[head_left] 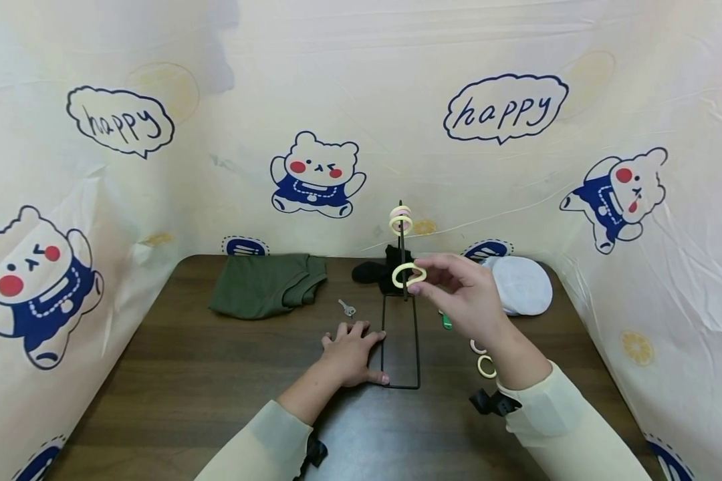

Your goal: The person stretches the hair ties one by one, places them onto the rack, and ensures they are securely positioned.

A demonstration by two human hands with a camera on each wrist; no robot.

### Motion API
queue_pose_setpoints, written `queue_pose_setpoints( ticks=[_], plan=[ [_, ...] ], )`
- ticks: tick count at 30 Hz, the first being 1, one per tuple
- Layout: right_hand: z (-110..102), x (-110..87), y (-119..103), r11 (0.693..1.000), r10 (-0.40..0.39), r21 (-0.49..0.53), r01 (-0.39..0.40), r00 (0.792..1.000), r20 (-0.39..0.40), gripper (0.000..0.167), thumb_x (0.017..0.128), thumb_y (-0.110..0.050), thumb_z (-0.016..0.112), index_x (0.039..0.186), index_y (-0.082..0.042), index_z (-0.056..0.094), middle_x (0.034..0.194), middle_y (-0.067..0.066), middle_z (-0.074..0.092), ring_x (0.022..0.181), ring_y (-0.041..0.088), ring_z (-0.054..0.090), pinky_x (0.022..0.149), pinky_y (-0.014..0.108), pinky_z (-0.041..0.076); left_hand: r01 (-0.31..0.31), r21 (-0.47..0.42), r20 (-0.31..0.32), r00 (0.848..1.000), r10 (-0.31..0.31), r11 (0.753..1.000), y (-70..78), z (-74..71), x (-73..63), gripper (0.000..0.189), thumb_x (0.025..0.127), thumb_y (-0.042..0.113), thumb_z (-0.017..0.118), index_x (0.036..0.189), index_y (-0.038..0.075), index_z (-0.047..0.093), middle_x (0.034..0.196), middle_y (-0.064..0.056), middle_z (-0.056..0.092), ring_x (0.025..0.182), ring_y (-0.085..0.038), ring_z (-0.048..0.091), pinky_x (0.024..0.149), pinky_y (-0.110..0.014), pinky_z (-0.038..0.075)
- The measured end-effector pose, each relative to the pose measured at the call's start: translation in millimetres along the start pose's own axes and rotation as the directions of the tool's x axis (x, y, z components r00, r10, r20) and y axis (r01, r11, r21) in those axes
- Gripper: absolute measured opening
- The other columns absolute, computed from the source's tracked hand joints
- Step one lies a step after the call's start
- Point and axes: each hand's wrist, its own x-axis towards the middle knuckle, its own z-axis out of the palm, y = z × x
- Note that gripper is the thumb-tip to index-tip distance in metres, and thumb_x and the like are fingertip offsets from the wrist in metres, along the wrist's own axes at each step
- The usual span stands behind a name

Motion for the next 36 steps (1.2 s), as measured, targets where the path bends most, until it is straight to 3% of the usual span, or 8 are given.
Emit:
queue_pose_setpoints(
  ticks=[3, 8, 13, 20, 28, 36],
  plan=[
    [4, 5.5, 6, 1.000, 0.022, -0.020, -0.023, 0.999, -0.043, 0.036, 0.080, 0.007, 0.086, 0.113, -0.004, 0.076, 0.099, 0.006, 0.076, 0.083, 0.017, 0.071, 0.069, 0.023, 0.057, 0.005, 0.004, -0.003, 1.000, -0.005, 1.000, 0.3, 0.0, 0.3, 0.094, 0.077, 0.077, 0.073, 0.157, 0.037, 0.046, 0.163, -0.007, 0.035, 0.141, -0.044, 0.034, 0.102, -0.080, 0.029],
    [11, 16.6, 11, 0.994, 0.104, 0.051, -0.099, 0.990, -0.092, 0.034, 0.085, 0.008, 0.081, 0.118, 0.002, 0.073, 0.106, 0.011, 0.075, 0.094, 0.021, 0.074, 0.078, 0.025, 0.059, 0.016, -0.002, -0.009, 1.000, -0.016, 1.000, 1.8, 1.4, 0.9, 0.093, 0.077, 0.075, 0.075, 0.157, 0.038, 0.046, 0.163, -0.006, 0.036, 0.141, -0.044, 0.034, 0.103, -0.080, 0.028],
    [16, 24.5, 21, 0.976, 0.199, 0.115, -0.185, 0.972, -0.128, 0.034, 0.088, 0.007, 0.079, 0.121, 0.004, 0.069, 0.115, 0.019, 0.070, 0.100, 0.021, 0.072, 0.085, 0.026, 0.058, 0.012, -0.011, -0.017, 1.000, -0.012, 1.000, 2.4, 0.4, 1.3, 0.095, 0.076, 0.074, 0.077, 0.158, 0.037, 0.044, 0.162, -0.007, 0.037, 0.140, -0.044, 0.035, 0.102, -0.081, 0.028],
    [24, 34.0, 38, 0.953, 0.274, 0.184, -0.241, 0.944, -0.183, 0.033, 0.091, 0.002, 0.078, 0.123, 0.003, 0.067, 0.118, 0.018, 0.068, 0.103, 0.021, 0.072, 0.088, 0.025, 0.057, 0.014, 0.008, 0.009, 1.000, -0.014, 1.000, 1.7, 0.8, 1.0, 0.098, 0.077, 0.075, 0.074, 0.161, 0.040, 0.037, 0.163, -0.006, 0.034, 0.140, -0.044, 0.033, 0.103, -0.080, 0.027],
    [27, 39.2, 43, 0.937, 0.315, 0.218, -0.271, 0.928, -0.198, 0.036, 0.091, 0.003, 0.077, 0.125, 0.003, 0.064, 0.122, 0.017, 0.065, 0.106, 0.023, 0.071, 0.089, 0.026, 0.056, 0.012, 0.003, 0.016, 1.000, -0.012, 1.000, 1.3, 0.6, 0.4, 0.098, 0.078, 0.075, 0.074, 0.161, 0.039, 0.037, 0.164, -0.007, 0.032, 0.141, -0.044, 0.032, 0.104, -0.079, 0.026],
    [14, 22.6, 50, 0.941, 0.292, 0.230, -0.248, 0.938, -0.185, 0.037, 0.091, 0.006, 0.076, 0.125, 0.007, 0.062, 0.119, 0.016, 0.065, 0.105, 0.022, 0.071, 0.089, 0.029, 0.057, 0.006, 0.010, 0.019, 1.000, -0.006, 1.000, -0.1, 2.4, 1.7, 0.098, 0.078, 0.075, 0.073, 0.162, 0.040, 0.036, 0.164, -0.006, 0.032, 0.142, -0.043, 0.032, 0.103, -0.080, 0.026]
  ],
)
